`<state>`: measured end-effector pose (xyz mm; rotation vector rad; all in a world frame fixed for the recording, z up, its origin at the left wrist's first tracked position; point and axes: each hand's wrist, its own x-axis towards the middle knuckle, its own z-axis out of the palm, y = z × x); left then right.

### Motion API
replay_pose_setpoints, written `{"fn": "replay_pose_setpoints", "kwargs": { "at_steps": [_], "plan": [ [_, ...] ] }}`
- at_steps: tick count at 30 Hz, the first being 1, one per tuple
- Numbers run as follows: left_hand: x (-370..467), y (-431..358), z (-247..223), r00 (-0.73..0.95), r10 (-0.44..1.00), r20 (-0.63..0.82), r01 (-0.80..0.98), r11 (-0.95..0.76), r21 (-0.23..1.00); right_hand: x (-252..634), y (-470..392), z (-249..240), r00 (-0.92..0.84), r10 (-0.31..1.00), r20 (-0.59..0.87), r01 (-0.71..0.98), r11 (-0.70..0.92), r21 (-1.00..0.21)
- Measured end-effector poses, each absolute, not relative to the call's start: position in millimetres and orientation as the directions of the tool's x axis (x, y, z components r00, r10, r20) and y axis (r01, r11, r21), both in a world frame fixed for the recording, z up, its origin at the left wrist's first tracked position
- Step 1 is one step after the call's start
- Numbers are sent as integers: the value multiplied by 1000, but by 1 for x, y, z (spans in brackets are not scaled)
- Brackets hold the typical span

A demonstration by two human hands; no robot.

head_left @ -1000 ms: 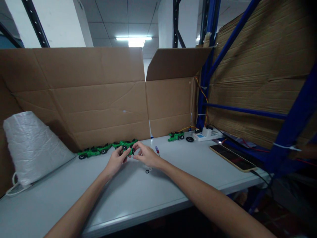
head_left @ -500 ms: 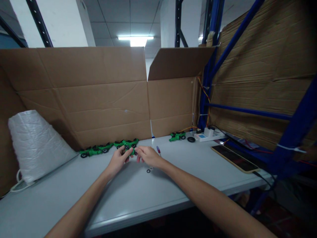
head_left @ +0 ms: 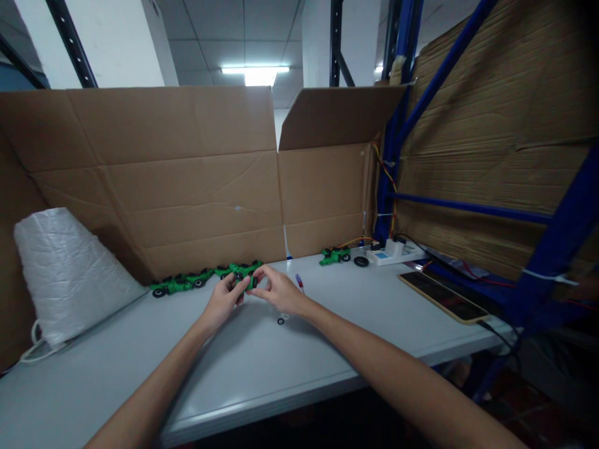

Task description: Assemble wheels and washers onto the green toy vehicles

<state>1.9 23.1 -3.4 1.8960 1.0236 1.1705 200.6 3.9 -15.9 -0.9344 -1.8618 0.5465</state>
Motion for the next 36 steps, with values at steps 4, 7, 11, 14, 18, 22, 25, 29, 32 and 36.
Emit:
{"fn": "replay_pose_setpoints", "kwargs": {
  "at_steps": [4,7,11,14,18,22,25,29,32,36],
  "plan": [
    [2,24,-5,296,873,386,267,-464,845,200,5,-19,-283,811,512,359,585,-728],
    [4,22,-5,294,885,361,246,-435,866,201,8,-19,-242,824,512,386,566,-729],
    [4,22,-6,284,889,360,245,-430,869,201,8,-16,-225,796,562,371,604,-706],
    [3,24,-7,306,877,370,244,-448,860,201,6,-14,-232,816,530,371,578,-727],
    [3,22,-4,305,870,387,257,-467,846,202,4,-12,-229,798,558,368,602,-709],
    [2,19,0,281,875,395,282,-468,837,202,3,-12,-241,765,597,363,642,-675],
    [2,20,-1,312,866,391,251,-473,845,202,3,-12,-247,816,523,376,578,-724],
    [2,24,-5,321,859,399,235,-481,845,202,3,-14,-237,804,546,358,595,-720],
    [2,23,-5,306,862,404,267,-485,833,202,7,-16,-232,791,565,359,610,-707],
    [2,22,-4,300,871,389,270,-469,841,203,10,-17,-250,824,509,339,567,-751]
  ]
}}
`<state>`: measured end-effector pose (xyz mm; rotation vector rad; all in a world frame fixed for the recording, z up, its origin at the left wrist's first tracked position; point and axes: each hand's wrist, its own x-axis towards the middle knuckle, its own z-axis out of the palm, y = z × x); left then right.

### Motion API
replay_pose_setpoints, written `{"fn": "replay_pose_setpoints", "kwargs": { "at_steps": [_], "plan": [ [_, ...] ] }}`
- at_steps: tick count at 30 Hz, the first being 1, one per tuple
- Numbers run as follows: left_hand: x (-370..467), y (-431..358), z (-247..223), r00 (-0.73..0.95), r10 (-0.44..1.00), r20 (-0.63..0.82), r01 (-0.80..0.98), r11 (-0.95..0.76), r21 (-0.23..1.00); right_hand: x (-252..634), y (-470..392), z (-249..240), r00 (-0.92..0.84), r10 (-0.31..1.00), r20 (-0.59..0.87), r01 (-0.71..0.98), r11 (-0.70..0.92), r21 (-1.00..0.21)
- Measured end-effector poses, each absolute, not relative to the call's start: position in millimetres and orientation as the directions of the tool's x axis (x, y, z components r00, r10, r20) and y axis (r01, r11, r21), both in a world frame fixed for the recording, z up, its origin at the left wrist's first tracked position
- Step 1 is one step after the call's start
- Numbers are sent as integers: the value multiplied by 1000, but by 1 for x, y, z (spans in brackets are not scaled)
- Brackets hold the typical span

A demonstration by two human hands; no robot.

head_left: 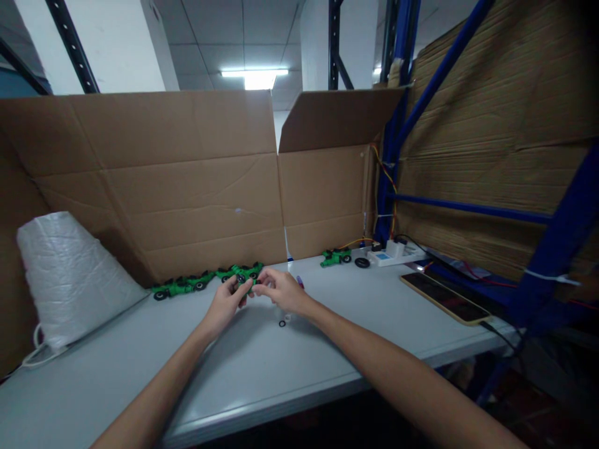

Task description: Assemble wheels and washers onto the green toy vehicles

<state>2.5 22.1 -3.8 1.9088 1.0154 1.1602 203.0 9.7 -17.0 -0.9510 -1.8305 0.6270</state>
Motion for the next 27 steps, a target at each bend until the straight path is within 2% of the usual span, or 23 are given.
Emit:
{"fn": "replay_pose_setpoints", "kwargs": {
  "at_steps": [3,7,12,16,21,25,27],
  "plan": [
    [3,23,-3,295,871,393,254,-468,846,202,8,-17,-275,820,502,328,571,-753],
    [2,21,-1,277,866,416,252,-483,839,200,4,-16,-261,779,570,331,627,-705],
    [3,18,2,284,874,395,262,-467,845,202,2,-16,-303,815,493,378,578,-723],
    [2,21,-1,290,871,397,272,-472,838,202,2,-15,-256,772,582,376,634,-676],
    [1,23,-3,301,871,390,267,-469,842,202,3,-15,-290,817,498,396,577,-714],
    [2,21,-1,275,876,397,287,-469,836,202,5,-16,-237,769,593,378,635,-673],
    [3,21,0,270,879,392,281,-462,841,202,5,-15,-234,783,577,372,620,-691]
  ]
}}
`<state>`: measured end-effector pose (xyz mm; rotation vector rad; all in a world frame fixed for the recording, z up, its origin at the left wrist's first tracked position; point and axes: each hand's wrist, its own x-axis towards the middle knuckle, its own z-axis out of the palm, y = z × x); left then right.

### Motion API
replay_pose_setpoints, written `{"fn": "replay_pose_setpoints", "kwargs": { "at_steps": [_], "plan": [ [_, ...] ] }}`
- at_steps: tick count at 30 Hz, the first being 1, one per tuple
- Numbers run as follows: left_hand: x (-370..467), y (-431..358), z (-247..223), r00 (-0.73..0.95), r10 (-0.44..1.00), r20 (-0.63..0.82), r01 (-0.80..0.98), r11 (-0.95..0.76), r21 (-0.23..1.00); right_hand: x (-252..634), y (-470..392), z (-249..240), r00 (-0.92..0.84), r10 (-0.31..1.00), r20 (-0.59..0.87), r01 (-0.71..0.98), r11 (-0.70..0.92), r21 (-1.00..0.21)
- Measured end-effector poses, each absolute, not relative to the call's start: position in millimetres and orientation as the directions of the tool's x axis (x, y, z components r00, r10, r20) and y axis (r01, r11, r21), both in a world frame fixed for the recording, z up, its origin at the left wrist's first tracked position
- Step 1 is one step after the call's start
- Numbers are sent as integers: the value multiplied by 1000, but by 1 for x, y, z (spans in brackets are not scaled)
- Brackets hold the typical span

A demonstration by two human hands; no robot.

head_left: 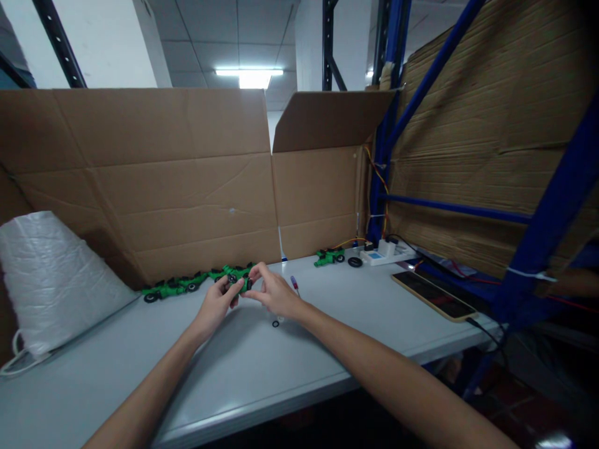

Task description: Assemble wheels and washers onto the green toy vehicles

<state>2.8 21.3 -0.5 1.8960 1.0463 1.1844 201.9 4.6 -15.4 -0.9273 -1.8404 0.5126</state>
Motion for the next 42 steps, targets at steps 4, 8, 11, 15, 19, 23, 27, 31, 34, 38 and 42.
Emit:
{"fn": "replay_pose_setpoints", "kwargs": {
  "at_steps": [4,8,11,15,19,23,27,31,34,38,42],
  "plan": [
    [3,24,-1,278,880,385,266,-455,850,202,3,-14,-258,808,529,397,588,-705],
    [1,25,-2,274,875,399,287,-471,834,201,0,-11,-248,763,597,406,641,-651],
    [1,24,-2,283,872,399,273,-472,838,201,-1,-10,-268,786,557,421,616,-666],
    [2,23,-1,276,876,396,271,-466,842,201,-2,-9,-243,778,579,431,621,-655],
    [2,26,-3,292,868,402,252,-475,843,201,-1,-10,-250,800,546,412,598,-688],
    [0,26,-4,291,867,404,257,-477,840,201,1,-12,-250,794,554,425,604,-674],
    [0,24,-2,253,878,407,256,-467,847,201,3,-12,-226,747,625,416,654,-631],
    [1,23,-2,269,877,399,253,-464,849,201,0,-12,-272,786,555,427,616,-662],
    [1,25,-3,280,878,389,268,-460,846,202,-1,-11,-291,793,535,429,608,-668],
    [1,23,-1,259,881,396,268,-459,847,202,-2,-10,-269,758,595,391,650,-652],
    [2,20,2,282,875,394,259,-465,847,202,-1,-11,-304,797,522,402,604,-688]
  ]
}}
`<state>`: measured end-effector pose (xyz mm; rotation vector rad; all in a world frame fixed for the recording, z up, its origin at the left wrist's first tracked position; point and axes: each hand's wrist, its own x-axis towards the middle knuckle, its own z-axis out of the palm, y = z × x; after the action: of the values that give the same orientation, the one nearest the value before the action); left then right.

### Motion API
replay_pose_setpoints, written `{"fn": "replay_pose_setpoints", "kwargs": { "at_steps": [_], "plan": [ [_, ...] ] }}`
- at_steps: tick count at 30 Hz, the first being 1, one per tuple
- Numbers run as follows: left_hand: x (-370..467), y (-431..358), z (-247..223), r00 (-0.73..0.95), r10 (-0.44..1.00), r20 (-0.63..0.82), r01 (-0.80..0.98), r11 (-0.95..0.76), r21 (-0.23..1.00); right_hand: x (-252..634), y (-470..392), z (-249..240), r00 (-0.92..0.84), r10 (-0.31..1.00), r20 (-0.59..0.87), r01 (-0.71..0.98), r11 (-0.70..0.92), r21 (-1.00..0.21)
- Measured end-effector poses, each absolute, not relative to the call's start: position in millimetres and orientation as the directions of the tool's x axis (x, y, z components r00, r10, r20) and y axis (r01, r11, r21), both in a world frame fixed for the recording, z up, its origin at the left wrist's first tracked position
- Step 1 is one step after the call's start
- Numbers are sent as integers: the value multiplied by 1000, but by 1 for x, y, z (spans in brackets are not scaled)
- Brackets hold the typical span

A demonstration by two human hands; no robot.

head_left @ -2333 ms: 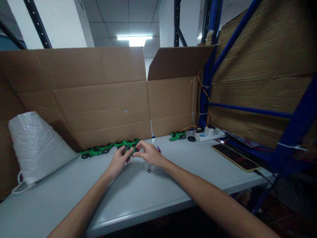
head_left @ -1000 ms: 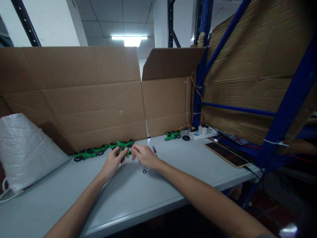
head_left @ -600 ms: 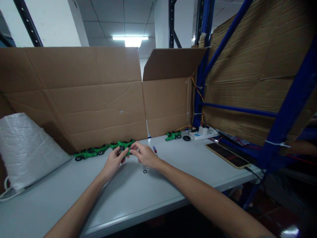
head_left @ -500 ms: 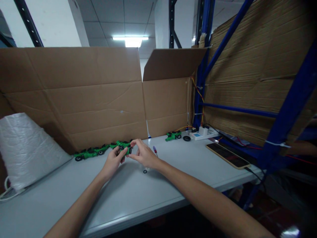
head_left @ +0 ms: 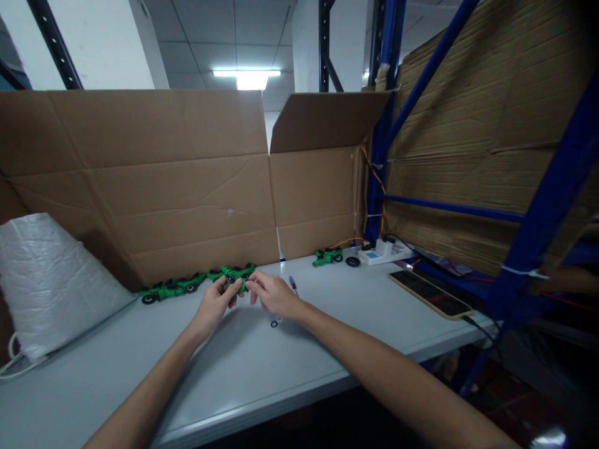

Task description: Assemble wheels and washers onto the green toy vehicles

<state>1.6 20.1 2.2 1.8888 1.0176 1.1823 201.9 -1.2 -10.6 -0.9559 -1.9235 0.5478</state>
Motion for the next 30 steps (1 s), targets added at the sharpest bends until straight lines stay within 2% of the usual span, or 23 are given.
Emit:
{"fn": "replay_pose_setpoints", "kwargs": {
  "at_steps": [6,10,15,20,25,30],
  "plan": [
    [0,22,0,282,870,404,276,-477,835,203,0,-10,-260,750,608,397,657,-641],
    [2,22,0,308,865,396,247,-475,845,203,0,-11,-301,796,524,423,605,-675],
    [2,22,0,279,878,389,263,-460,848,204,2,-11,-280,726,628,396,683,-614],
    [3,22,1,279,879,386,266,-457,849,204,1,-11,-312,809,498,390,587,-710],
    [2,22,3,253,881,400,286,-463,839,203,-2,-11,-264,766,585,394,640,-660],
    [0,23,0,272,878,394,281,-464,840,204,-1,-11,-286,812,509,384,584,-716]
  ]
}}
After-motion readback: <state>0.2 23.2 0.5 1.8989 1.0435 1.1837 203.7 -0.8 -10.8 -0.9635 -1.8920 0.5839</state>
